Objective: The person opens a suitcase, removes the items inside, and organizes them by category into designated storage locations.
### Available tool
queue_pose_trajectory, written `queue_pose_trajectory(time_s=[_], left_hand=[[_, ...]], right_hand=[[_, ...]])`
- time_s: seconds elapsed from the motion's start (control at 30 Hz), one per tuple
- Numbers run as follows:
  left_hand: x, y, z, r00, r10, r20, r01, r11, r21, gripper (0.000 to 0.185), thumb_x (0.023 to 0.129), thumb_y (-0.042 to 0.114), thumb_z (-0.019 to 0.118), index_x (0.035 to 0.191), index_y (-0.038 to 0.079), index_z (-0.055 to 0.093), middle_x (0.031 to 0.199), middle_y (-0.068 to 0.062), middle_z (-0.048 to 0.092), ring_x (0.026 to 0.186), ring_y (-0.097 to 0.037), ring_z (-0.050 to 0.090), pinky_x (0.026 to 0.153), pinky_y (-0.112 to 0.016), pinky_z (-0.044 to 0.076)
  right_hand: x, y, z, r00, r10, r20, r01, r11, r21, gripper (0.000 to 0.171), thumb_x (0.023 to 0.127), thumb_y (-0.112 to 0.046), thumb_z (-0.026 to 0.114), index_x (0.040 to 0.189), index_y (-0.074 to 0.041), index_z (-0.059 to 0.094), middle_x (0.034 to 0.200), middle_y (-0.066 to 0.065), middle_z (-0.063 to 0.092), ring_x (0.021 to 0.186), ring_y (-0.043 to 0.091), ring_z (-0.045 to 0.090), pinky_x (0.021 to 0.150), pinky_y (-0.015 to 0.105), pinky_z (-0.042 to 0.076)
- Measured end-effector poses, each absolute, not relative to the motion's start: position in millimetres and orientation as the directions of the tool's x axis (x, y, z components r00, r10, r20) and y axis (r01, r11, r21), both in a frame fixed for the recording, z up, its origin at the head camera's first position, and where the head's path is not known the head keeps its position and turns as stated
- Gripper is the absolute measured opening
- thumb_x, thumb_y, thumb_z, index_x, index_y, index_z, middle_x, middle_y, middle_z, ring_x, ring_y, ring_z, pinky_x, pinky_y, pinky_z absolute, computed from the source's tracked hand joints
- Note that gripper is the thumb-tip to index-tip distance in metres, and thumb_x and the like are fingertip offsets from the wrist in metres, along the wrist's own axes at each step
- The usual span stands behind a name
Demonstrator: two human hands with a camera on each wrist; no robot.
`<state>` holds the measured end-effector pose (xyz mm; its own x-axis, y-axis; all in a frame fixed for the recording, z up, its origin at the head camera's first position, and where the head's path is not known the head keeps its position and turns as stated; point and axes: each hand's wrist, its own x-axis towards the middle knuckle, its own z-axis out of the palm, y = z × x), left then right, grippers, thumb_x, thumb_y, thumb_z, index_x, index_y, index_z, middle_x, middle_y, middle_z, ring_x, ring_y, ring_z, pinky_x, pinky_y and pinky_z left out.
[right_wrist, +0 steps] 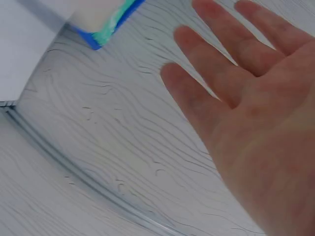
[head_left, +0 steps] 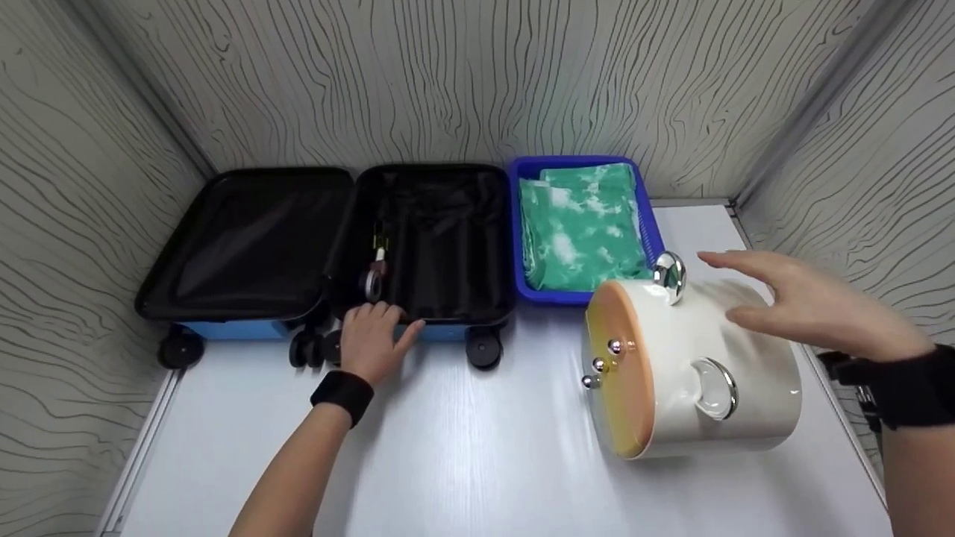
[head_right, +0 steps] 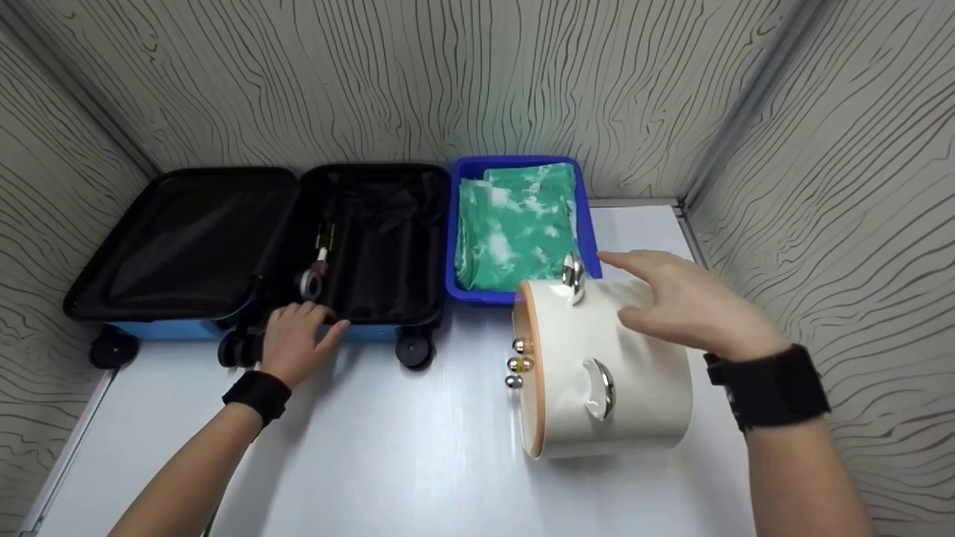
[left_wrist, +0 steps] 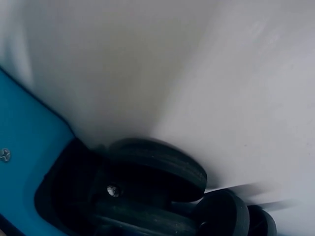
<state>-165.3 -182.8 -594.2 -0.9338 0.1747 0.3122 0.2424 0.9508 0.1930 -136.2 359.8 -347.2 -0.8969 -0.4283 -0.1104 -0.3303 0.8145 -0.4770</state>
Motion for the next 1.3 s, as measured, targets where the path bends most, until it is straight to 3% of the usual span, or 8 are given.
queue_pose_trajectory(time_s=[0.2,0.3,0.43,0.67,0.73,1.0,1.13,1.3], left_hand=[[-164,-182,-585,-0.952,0.160,0.261,0.223,0.946,0.234,0.062,0.103,0.064,0.044,0.118,0.011,0.071,0.113,-0.011,0.067,0.108,-0.035,0.057,0.104,-0.052,0.038],[-163,-175,-576,-0.957,0.154,0.246,0.226,0.927,0.300,0.054,0.104,0.057,0.050,0.125,0.012,0.070,0.123,-0.011,0.066,0.118,-0.035,0.056,0.108,-0.052,0.037],[-159,-146,-560,-0.932,0.187,0.311,0.303,0.873,0.383,0.039,0.102,0.041,0.061,0.128,0.013,0.069,0.128,-0.009,0.065,0.126,-0.033,0.054,0.110,-0.051,0.037],[-139,-53,-522,-0.866,0.348,0.360,0.493,0.718,0.491,0.032,0.101,0.036,0.064,0.126,0.017,0.071,0.123,-0.001,0.069,0.117,-0.022,0.061,0.103,-0.043,0.046],[-132,-26,-512,-0.853,0.391,0.347,0.522,0.671,0.527,0.034,0.101,0.039,0.064,0.127,0.018,0.070,0.122,0.002,0.069,0.115,-0.018,0.063,0.100,-0.039,0.049],[-118,46,-494,-0.818,0.488,0.304,0.564,0.579,0.589,0.043,0.098,0.051,0.066,0.128,0.020,0.069,0.119,0.006,0.069,0.102,-0.006,0.064,0.083,-0.022,0.051],[-118,60,-495,-0.814,0.487,0.316,0.567,0.551,0.612,0.034,0.099,0.048,0.066,0.123,0.024,0.069,0.115,0.011,0.069,0.096,-0.001,0.061,0.075,-0.014,0.046],[-120,67,-497,-0.816,0.476,0.329,0.562,0.517,0.645,0.023,0.099,0.042,0.069,0.115,0.026,0.069,0.109,0.015,0.067,0.095,-0.001,0.062,0.074,-0.010,0.042]], right_hand=[[-121,364,-361,-0.866,-0.474,-0.159,-0.333,0.783,-0.526,0.087,0.084,-0.041,0.085,0.157,-0.018,0.045,0.159,0.016,0.041,0.145,0.044,0.033,0.108,0.071,0.029],[-120,362,-364,-0.854,-0.490,-0.174,-0.355,0.794,-0.494,0.088,0.083,-0.047,0.084,0.156,-0.018,0.046,0.160,0.010,0.042,0.146,0.039,0.035,0.116,0.042,0.030],[-120,363,-366,-0.846,-0.496,-0.195,-0.359,0.800,-0.480,0.091,0.081,-0.050,0.085,0.156,-0.018,0.046,0.161,0.010,0.040,0.146,0.039,0.035,0.105,0.010,0.021],[-121,362,-371,-0.845,-0.491,-0.212,-0.346,0.805,-0.482,0.096,0.078,-0.050,0.087,0.157,-0.015,0.044,0.161,0.014,0.039,0.147,0.042,0.032,0.110,0.019,0.024],[-120,361,-371,-0.845,-0.492,-0.209,-0.346,0.801,-0.489,0.096,0.078,-0.050,0.087,0.157,-0.015,0.044,0.161,0.015,0.039,0.147,0.042,0.031,0.108,0.014,0.021],[-120,360,-370,-0.845,-0.486,-0.224,-0.319,0.793,-0.519,0.095,0.078,-0.048,0.087,0.157,-0.017,0.044,0.162,0.012,0.036,0.148,0.042,0.029,0.114,0.051,0.030],[-121,361,-370,-0.847,-0.488,-0.213,-0.329,0.794,-0.512,0.095,0.078,-0.047,0.088,0.157,-0.016,0.045,0.162,0.012,0.037,0.148,0.041,0.031,0.114,0.030,0.027],[-121,365,-372,-0.846,-0.499,-0.188,-0.349,0.784,-0.513,0.093,0.078,-0.044,0.088,0.156,-0.015,0.045,0.161,0.013,0.039,0.148,0.041,0.031,0.102,0.003,0.015]])
